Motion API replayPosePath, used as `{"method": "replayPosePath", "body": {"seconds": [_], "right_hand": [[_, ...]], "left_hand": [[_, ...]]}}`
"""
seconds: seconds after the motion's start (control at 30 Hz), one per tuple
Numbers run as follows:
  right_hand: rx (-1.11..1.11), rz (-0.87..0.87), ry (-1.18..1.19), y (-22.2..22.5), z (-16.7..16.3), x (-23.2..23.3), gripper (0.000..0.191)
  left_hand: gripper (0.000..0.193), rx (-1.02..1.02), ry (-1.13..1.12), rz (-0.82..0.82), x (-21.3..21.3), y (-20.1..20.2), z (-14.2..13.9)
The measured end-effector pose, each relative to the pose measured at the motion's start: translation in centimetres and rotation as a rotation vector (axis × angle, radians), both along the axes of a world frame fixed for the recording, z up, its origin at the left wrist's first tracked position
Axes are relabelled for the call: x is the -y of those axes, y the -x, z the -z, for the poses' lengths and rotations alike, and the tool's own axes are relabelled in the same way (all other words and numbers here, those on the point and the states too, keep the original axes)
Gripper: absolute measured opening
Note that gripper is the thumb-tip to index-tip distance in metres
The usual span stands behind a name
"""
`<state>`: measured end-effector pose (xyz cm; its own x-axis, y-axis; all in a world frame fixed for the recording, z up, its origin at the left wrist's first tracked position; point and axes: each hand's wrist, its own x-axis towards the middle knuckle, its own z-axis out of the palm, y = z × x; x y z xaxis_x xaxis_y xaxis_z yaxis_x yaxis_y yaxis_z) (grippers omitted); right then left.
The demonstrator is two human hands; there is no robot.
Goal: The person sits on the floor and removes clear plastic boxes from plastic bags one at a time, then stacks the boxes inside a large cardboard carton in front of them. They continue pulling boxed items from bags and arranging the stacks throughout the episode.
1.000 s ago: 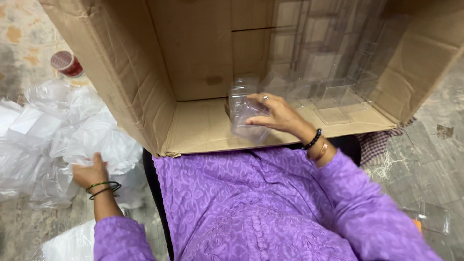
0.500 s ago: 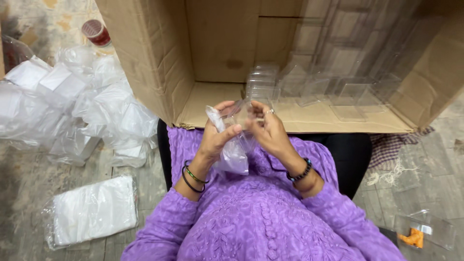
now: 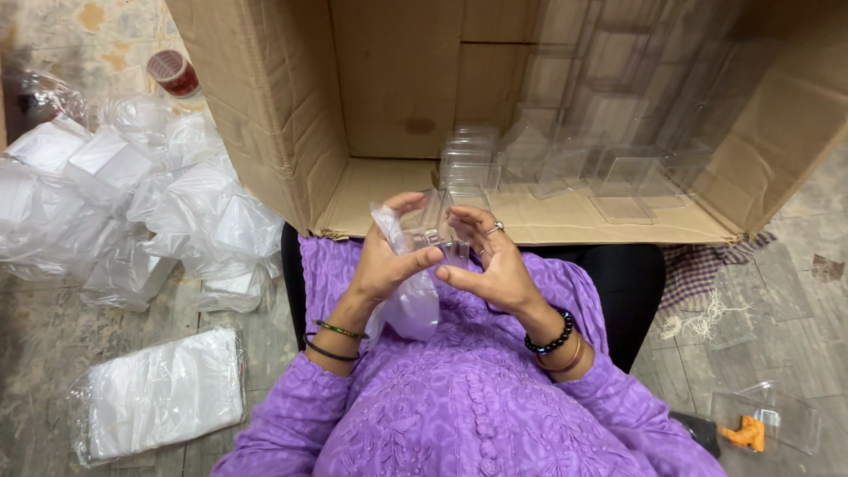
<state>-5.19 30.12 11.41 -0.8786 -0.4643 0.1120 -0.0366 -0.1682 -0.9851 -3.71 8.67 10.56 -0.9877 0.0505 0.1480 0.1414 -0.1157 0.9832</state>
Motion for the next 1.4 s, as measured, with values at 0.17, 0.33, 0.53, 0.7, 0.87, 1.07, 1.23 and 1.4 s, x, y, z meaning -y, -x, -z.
{"method": "replayPosePath", "body": {"seconds": [0.17, 0.33, 0.53, 0.7, 0.87, 1.07, 1.23, 1.4], "right_hand": [[0.031, -0.002, 0.059, 0.0, 0.3, 0.3, 0.085], [0.045, -0.013, 0.154, 0.2, 1.3, 0.0, 0.083], [-0.013, 0.010, 0.191, -0.3, 2.4, 0.2, 0.082], [-0.081, -0.080, -0.103, 0.5, 1.7, 0.2, 0.093], [-0.419, -0.297, -0.257, 3.0, 0.9, -2.2, 0.082], [-0.144, -0.276, -0.082, 2.3, 3.0, -1.5, 0.081], [-0.515, 0.020, -0.383, 3.5, 3.0, -3.3, 0.076], [-0.902, 0.269, -0.780, 8.6, 4.0, -5.2, 0.072]], "left_hand": [[0.099, -0.029, 0.065, -0.008, -0.6, -0.3, 0.1], [0.101, -0.009, 0.023, 0.000, -0.6, -0.5, 0.5], [0.098, 0.036, -0.005, 0.045, -1.2, -0.5, 0.7], [0.083, 0.364, -0.273, 0.083, -0.5, 0.4, 0.0], [0.069, 0.766, -0.558, 0.237, 0.2, 0.3, 0.0], [0.062, 0.714, -0.631, 0.289, -1.2, 0.7, 2.4], [0.060, 0.731, -0.338, 0.185, -0.5, 1.6, 4.6], [0.057, 0.559, -0.235, -0.050, 1.3, 2.6, 5.4]]}}
